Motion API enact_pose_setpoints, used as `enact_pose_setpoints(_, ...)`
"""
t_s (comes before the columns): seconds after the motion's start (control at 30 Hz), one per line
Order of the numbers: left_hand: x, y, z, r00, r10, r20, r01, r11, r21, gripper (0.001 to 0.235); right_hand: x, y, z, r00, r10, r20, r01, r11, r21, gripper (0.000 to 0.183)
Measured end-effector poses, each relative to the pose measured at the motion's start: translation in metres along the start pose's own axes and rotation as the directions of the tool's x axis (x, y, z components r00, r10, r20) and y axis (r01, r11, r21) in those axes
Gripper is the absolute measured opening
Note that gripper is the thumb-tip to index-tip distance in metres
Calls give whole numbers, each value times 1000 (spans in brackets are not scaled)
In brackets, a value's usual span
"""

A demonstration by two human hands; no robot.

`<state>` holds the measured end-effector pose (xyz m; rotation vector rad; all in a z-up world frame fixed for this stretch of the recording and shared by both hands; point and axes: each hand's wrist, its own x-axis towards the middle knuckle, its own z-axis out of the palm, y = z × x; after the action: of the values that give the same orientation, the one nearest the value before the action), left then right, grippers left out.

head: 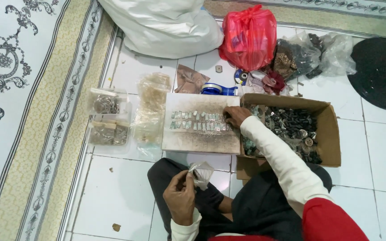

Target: The person sits on the floor and organizes small metal hardware pieces. They pick up items from a cardboard box and arrange them in rows on a white board, then place them into a small plastic bag.

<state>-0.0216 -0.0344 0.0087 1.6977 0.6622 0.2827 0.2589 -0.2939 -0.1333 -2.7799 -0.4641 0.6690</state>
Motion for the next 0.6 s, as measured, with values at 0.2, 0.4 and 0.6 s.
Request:
enact_pose_setpoints(0.2,0,4,0,1000,-11,-14,11,1000,-12,12,6,23,22,992,-116,-43,120,986,118,30)
enact_pose_setpoints(0.4,2,2,2,999,54,-8,-54,999,-1,12,15,44,50,944,-283,-167,260,954,-147,26)
enact_pose_setpoints(0.6,3,8,9,990,144,7,-144,989,-25,15,-71,-53,-35,829,-177,-531,425,816,391,17)
